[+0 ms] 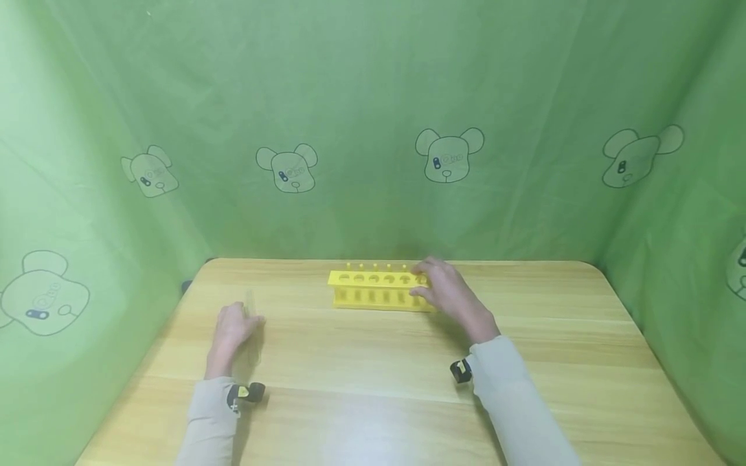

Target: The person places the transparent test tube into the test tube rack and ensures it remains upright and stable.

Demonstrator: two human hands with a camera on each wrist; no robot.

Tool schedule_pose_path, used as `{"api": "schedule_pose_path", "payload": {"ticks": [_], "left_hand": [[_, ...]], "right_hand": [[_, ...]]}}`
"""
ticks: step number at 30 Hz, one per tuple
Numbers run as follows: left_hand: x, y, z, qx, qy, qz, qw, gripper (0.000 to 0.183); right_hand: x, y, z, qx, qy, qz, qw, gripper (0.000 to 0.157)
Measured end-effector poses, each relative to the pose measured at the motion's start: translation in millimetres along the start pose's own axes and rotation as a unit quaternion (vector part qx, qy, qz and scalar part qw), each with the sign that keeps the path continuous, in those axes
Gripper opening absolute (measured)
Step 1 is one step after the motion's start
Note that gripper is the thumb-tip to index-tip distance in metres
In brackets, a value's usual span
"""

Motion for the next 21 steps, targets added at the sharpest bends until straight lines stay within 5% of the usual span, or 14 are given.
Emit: {"api": "schedule_pose_path", "payload": {"ticks": [9, 21], "left_hand": [[3.6, -1.7, 1.0, 0.017, 0.001, 0.006, 0.9998, 0.030], [3.2, -4.6, -2.3, 0.016, 0.005, 0.012, 0.9998, 0.024]], "right_hand": [[-0.4, -0.1, -0.3, 0.001, 0.004, -0.006, 1.000, 0.047], [-0.2, 0.1, 0.5, 0.003, 0.002, -0.001, 1.000, 0.047]]}}
Point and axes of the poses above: each hand's wrist, its own x-axis towards the middle knuckle, its own z-axis out of the palm, y = z × x, the point moved 6 cm from there along x, towards the middle knuckle, and after that the axes turned 14 degrees about x, right-handed, at the moved point
